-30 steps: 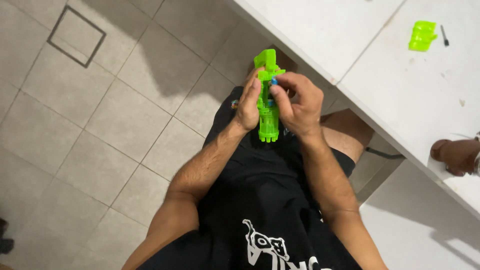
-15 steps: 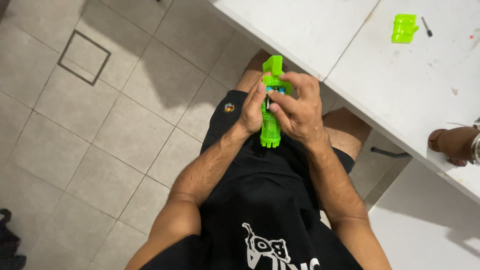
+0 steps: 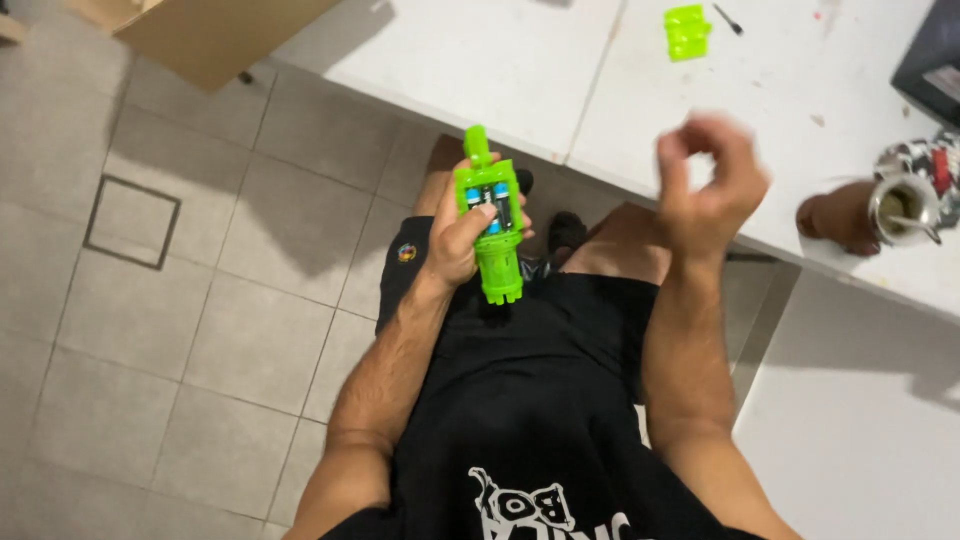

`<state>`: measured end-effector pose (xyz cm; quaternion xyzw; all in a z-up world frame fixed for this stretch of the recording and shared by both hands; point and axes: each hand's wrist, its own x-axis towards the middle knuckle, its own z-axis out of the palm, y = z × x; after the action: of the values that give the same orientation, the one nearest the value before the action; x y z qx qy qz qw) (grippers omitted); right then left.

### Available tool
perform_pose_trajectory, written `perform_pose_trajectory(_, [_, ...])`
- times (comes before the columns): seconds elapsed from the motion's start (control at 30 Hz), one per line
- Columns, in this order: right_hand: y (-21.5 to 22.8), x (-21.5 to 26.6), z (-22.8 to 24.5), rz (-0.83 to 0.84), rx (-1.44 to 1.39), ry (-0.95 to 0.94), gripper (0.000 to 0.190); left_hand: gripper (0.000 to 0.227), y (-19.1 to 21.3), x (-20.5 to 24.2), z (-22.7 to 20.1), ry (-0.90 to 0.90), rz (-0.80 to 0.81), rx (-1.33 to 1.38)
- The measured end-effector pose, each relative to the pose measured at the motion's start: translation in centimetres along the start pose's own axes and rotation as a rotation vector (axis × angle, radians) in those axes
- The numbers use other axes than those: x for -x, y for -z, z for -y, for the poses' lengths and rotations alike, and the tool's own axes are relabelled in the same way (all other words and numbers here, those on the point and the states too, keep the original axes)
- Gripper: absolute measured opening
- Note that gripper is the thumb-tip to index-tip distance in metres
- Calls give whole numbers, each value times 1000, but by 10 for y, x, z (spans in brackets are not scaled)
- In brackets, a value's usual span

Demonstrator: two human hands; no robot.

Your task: A person uses a small screwdriver to open a green plastic toy gun, inspects the internal components, and then reassembles it until it lights up.

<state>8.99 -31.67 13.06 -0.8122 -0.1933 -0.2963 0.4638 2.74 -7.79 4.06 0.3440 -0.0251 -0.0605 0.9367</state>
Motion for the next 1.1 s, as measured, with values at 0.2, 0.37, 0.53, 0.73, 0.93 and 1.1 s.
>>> perform_pose_trajectory(0.2, [3, -44, -120, 47, 409, -209, 13, 64, -3, 16, 4, 123, 0, -20])
perform_pose_trajectory(0.37, [-21, -53, -171, 186, 710, -278, 53, 62, -4, 21, -1, 114, -15, -18])
perform_pose_trajectory(0.53, [-25, -53, -183, 146, 284, -457, 11, 58, -2, 19, -6, 95, -63, -17])
perform_pose_trajectory(0.73, [-14, -54, -100, 179, -136, -798, 15, 55, -1, -1, 11, 122, -3, 107])
perform_pose_trajectory(0.93, [-7, -17, -13, 380, -149, -307, 19, 53, -13, -25, 33, 157, 12, 147])
perform_pose_trajectory(1.1, [-10, 28, -7, 240, 60, 26, 21, 64, -23, -25, 64, -110, 1, -51])
